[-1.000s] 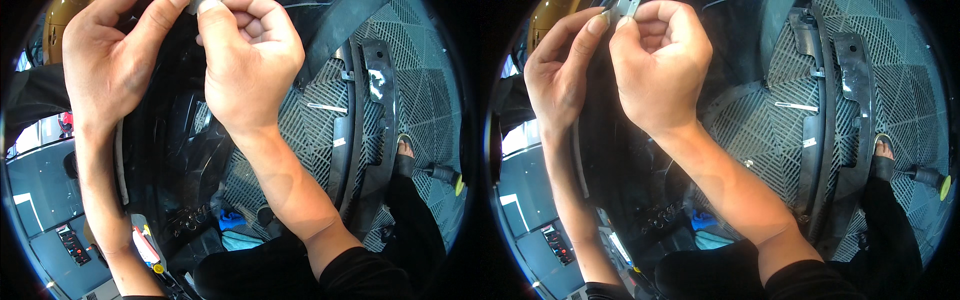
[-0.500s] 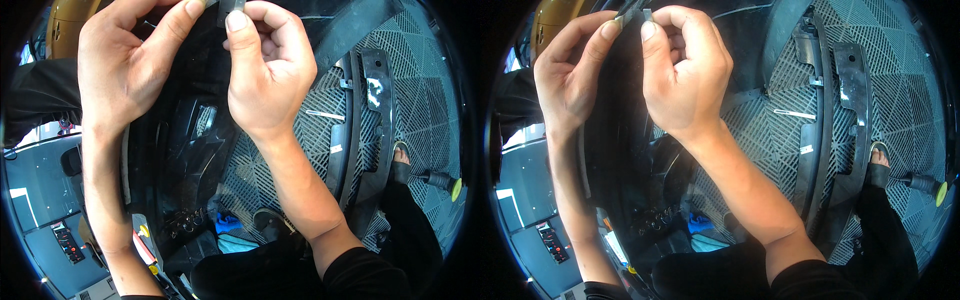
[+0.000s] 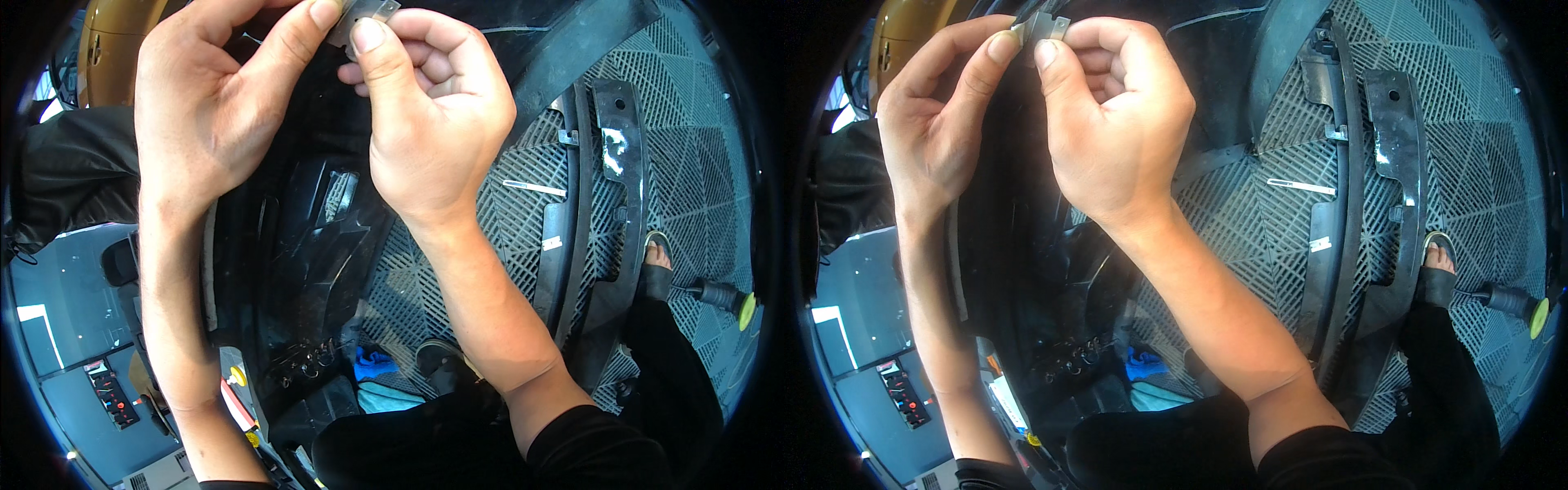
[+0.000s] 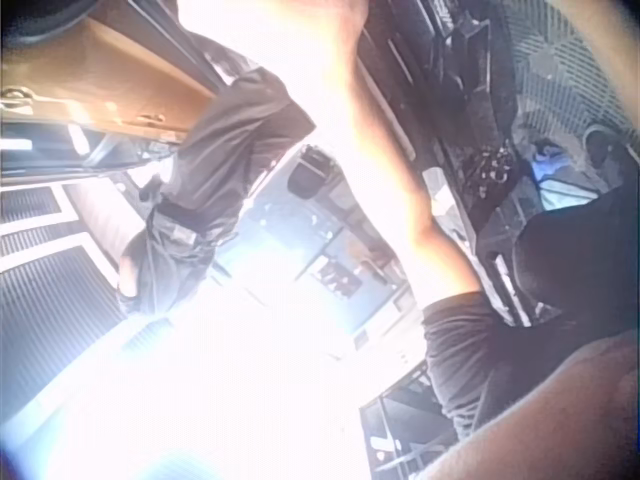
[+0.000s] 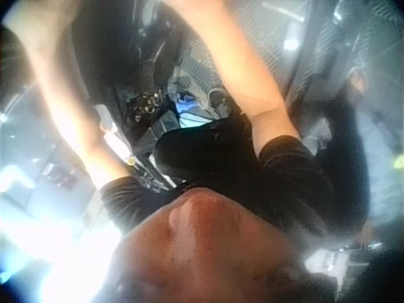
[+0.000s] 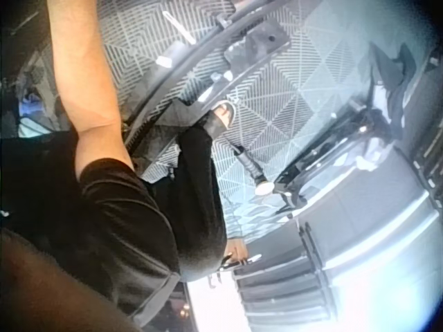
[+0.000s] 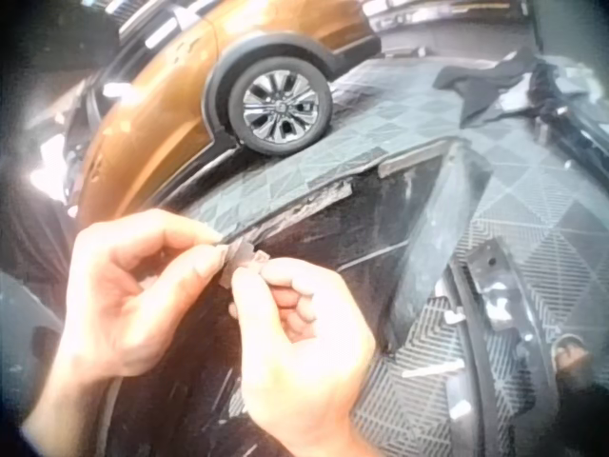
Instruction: The person removes adhesive residue from a black plastic car part, then uses a small metal tool to scrape and clean the edges. They continue to peel and scrape adhesive along the perimeter of the part.
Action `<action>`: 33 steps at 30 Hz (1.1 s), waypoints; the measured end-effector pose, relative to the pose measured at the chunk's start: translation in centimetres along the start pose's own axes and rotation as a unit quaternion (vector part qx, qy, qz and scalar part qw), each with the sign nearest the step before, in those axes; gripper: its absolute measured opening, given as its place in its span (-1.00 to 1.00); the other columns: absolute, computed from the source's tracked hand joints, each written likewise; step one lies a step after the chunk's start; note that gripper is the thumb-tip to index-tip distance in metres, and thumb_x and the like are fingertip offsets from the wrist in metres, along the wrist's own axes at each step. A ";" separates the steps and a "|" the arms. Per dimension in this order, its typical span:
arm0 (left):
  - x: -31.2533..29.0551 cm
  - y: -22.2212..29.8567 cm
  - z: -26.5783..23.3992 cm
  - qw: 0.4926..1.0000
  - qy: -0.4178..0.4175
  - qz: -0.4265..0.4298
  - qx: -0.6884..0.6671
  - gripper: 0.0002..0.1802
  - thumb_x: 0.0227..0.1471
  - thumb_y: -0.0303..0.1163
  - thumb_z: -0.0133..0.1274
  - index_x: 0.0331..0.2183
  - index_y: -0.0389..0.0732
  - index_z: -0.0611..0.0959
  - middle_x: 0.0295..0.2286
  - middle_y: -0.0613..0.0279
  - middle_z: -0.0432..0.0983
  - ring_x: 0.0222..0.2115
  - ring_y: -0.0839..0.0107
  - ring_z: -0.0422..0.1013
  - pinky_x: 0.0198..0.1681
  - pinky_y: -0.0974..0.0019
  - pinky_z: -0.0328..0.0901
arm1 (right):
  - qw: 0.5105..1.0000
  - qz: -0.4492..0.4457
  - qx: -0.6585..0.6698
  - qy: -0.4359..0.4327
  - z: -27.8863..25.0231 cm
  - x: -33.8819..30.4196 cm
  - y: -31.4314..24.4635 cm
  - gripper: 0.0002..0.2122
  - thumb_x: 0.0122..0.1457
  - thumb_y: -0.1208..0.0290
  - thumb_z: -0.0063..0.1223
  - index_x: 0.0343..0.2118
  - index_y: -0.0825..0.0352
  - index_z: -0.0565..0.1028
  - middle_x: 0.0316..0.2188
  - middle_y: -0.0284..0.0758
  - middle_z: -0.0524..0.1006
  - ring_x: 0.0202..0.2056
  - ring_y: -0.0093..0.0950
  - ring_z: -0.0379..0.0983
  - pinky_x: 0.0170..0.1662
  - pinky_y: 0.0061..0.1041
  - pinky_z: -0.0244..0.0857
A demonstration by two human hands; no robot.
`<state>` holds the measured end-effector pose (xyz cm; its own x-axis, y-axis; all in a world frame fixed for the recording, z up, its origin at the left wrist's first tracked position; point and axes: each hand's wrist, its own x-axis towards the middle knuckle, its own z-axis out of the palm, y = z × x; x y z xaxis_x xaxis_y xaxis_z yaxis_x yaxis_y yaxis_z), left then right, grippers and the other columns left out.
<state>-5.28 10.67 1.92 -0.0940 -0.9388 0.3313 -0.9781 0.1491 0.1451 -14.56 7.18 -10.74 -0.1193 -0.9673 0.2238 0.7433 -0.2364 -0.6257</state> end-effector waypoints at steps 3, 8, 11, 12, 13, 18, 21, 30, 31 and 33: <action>0.0 0.2 0.1 1.000 0.003 -0.019 -0.020 -0.73 0.20 -0.32 0.22 -0.13 -0.29 0.74 -0.29 0.21 0.69 -0.24 0.48 0.57 -0.11 0.47 0.40 | 0.996 0.025 0.085 0.002 0.4 -0.2 0.3 -0.83 0.20 0.57 0.25 -0.21 0.48 0.51 -0.40 -0.28 0.63 -0.38 -0.59 0.60 -0.27 -0.64 0.50; -0.1 -0.2 0.3 0.998 0.005 -0.034 -0.053 -0.73 0.21 -0.34 0.21 -0.11 -0.31 0.72 -0.28 0.22 0.69 -0.23 0.51 0.56 -0.09 0.48 0.40 | 0.998 0.051 0.010 -0.019 0.1 -0.5 0.3 -0.86 0.21 0.58 0.23 -0.24 0.49 0.51 -0.40 -0.25 0.64 -0.39 -0.58 0.61 -0.31 -0.64 0.50; 0.0 0.1 0.5 0.998 0.008 -0.044 -0.052 -0.73 0.22 -0.35 0.21 -0.11 -0.31 0.72 -0.28 0.22 0.69 -0.23 0.50 0.57 -0.09 0.48 0.40 | 0.999 0.033 -0.005 -0.021 0.0 -0.1 0.0 -0.87 0.21 0.57 0.23 -0.26 0.49 0.51 -0.41 -0.24 0.64 -0.41 -0.58 0.61 -0.35 -0.65 0.49; -0.1 0.2 0.4 0.998 0.005 -0.045 -0.049 -0.73 0.22 -0.35 0.21 -0.11 -0.31 0.72 -0.28 0.21 0.69 -0.23 0.50 0.57 -0.09 0.47 0.40 | 0.997 0.070 0.018 -0.020 0.0 0.0 -0.3 -0.87 0.21 0.57 0.24 -0.27 0.49 0.51 -0.41 -0.25 0.64 -0.42 -0.58 0.61 -0.36 -0.66 0.49; -0.1 0.2 0.2 0.998 0.003 -0.047 -0.047 -0.73 0.22 -0.35 0.21 -0.11 -0.31 0.72 -0.27 0.21 0.69 -0.23 0.50 0.57 -0.10 0.47 0.41 | 0.993 0.106 0.042 -0.020 0.0 -0.1 -0.7 -0.87 0.20 0.57 0.24 -0.27 0.49 0.52 -0.42 -0.25 0.64 -0.43 -0.58 0.61 -0.36 -0.66 0.49; -0.1 0.0 0.4 0.998 0.008 -0.037 -0.045 -0.73 0.21 -0.34 0.22 -0.12 -0.31 0.73 -0.28 0.20 0.69 -0.24 0.49 0.57 -0.11 0.46 0.41 | 0.990 0.133 0.037 -0.027 0.0 0.0 -1.1 -0.87 0.19 0.56 0.25 -0.29 0.49 0.53 -0.46 -0.27 0.64 -0.47 -0.58 0.60 -0.40 -0.67 0.48; 0.0 0.2 0.2 0.998 0.003 -0.047 -0.039 -0.72 0.20 -0.33 0.22 -0.12 -0.31 0.73 -0.28 0.20 0.70 -0.24 0.49 0.57 -0.11 0.46 0.41 | 0.994 0.109 0.004 -0.031 0.1 0.1 -1.0 -0.88 0.20 0.56 0.24 -0.30 0.49 0.53 -0.48 -0.29 0.64 -0.49 -0.59 0.60 -0.43 -0.66 0.47; 0.0 0.2 0.2 0.999 -0.004 -0.036 -0.041 -0.72 0.20 -0.32 0.22 -0.11 -0.29 0.73 -0.28 0.19 0.69 -0.23 0.46 0.58 -0.11 0.45 0.41 | 0.986 0.147 0.065 -0.043 -0.1 0.0 -1.2 -0.83 0.25 0.51 0.21 -0.24 0.51 0.46 -0.44 -0.20 0.64 -0.48 -0.52 0.61 -0.41 -0.61 0.51; 0.0 0.5 0.1 0.998 -0.002 -0.045 -0.039 -0.72 0.21 -0.32 0.22 -0.11 -0.29 0.73 -0.28 0.19 0.69 -0.23 0.46 0.58 -0.11 0.45 0.42 | 0.986 0.145 0.077 -0.037 0.1 0.0 -1.2 -0.85 0.24 0.55 0.20 -0.27 0.51 0.46 -0.47 -0.22 0.63 -0.50 -0.55 0.60 -0.43 -0.63 0.49; -0.1 0.6 0.2 0.998 0.000 -0.050 -0.037 -0.72 0.21 -0.31 0.22 -0.11 -0.28 0.73 -0.28 0.19 0.70 -0.23 0.46 0.58 -0.11 0.45 0.42 | 0.986 0.143 0.079 -0.033 0.2 0.1 -1.3 -0.88 0.23 0.59 0.19 -0.30 0.50 0.46 -0.49 -0.25 0.62 -0.51 -0.59 0.58 -0.46 -0.65 0.47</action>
<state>-5.85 10.81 1.78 0.0040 -0.9501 0.3121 -0.9660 0.0770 0.2467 -15.40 7.37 -9.78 0.1503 -0.9829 0.1067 0.8341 0.0681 -0.5473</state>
